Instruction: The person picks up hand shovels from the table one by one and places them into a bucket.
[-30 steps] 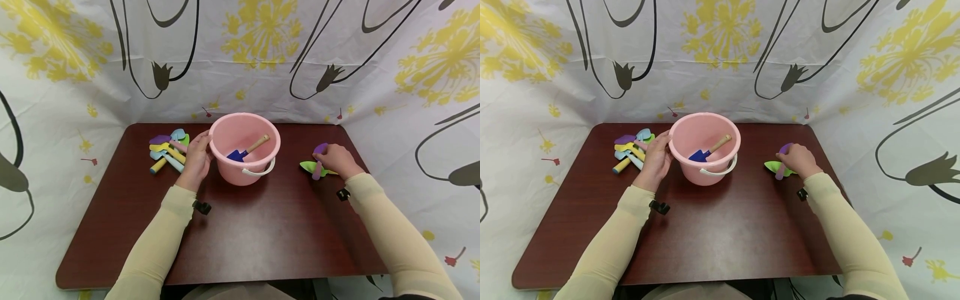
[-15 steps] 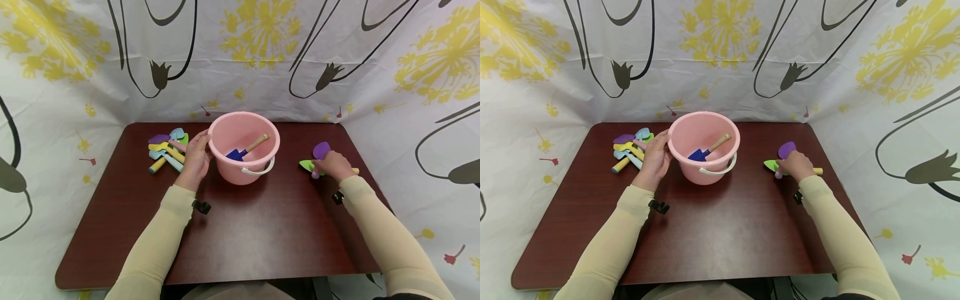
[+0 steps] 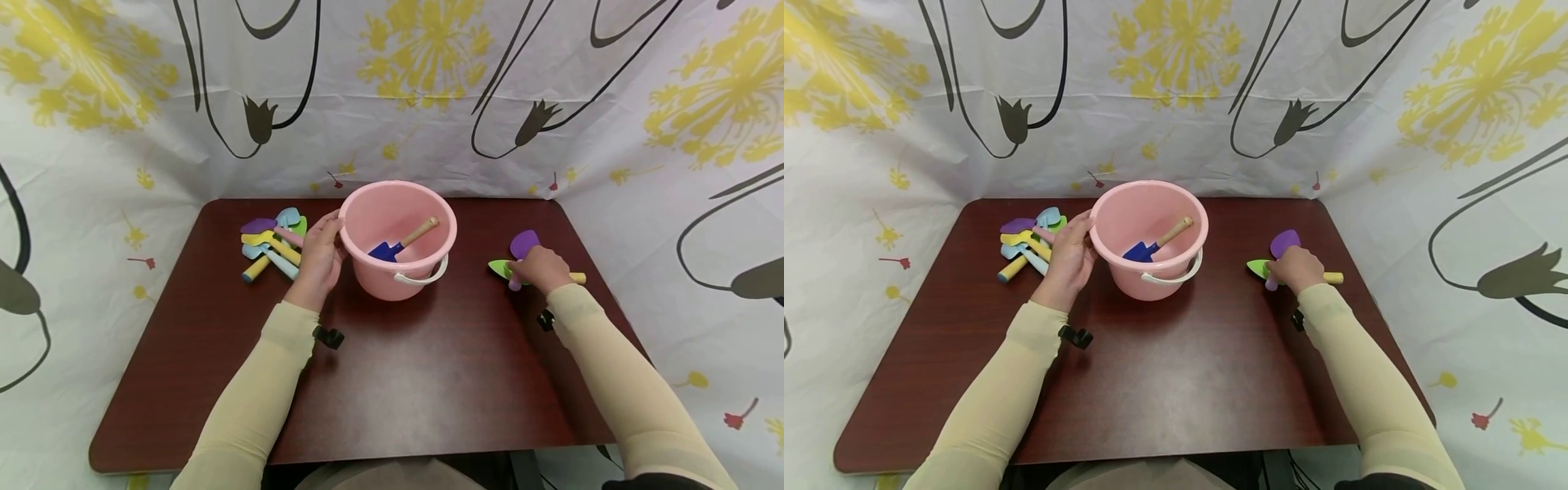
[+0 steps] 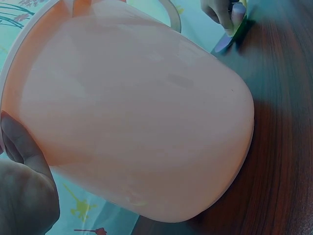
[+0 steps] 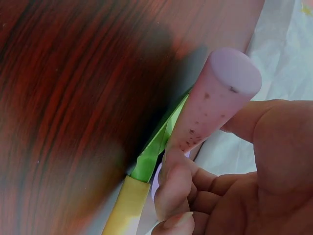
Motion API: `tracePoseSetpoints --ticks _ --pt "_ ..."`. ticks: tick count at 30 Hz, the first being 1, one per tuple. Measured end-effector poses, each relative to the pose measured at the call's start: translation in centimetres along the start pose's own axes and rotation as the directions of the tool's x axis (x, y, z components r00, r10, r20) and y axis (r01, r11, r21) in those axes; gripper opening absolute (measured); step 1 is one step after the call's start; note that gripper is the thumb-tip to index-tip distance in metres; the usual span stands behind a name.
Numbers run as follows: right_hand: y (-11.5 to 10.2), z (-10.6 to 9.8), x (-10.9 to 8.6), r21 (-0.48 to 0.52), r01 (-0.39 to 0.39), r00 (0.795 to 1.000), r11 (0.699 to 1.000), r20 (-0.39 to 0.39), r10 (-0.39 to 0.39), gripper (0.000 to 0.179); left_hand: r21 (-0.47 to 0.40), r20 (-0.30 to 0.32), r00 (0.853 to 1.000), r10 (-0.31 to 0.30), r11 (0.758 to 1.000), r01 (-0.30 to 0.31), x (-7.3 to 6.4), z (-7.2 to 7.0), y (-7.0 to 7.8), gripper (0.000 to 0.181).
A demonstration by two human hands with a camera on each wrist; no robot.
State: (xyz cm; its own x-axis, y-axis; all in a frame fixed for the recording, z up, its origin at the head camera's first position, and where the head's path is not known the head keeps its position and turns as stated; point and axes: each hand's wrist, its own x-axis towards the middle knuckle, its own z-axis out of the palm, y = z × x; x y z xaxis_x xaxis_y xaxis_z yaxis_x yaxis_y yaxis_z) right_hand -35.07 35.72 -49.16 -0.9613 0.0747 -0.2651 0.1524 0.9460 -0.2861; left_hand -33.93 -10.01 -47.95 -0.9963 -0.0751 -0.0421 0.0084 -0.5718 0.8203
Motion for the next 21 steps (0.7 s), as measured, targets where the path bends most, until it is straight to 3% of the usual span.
tracePoseSetpoints --ticks 9,21 --pt "-0.08 -0.39 -0.48 0.015 0.009 0.999 1.000 0.033 -0.010 0.049 -0.005 0.005 1.000 0.002 1.000 -0.002 0.01 0.07 0.12 0.032" --pt "0.77 -0.05 -0.10 -0.017 -0.001 1.000 1.000 -0.012 0.001 0.054 0.013 0.013 1.000 0.006 1.000 -0.006 -0.40 0.16 0.28 0.034"
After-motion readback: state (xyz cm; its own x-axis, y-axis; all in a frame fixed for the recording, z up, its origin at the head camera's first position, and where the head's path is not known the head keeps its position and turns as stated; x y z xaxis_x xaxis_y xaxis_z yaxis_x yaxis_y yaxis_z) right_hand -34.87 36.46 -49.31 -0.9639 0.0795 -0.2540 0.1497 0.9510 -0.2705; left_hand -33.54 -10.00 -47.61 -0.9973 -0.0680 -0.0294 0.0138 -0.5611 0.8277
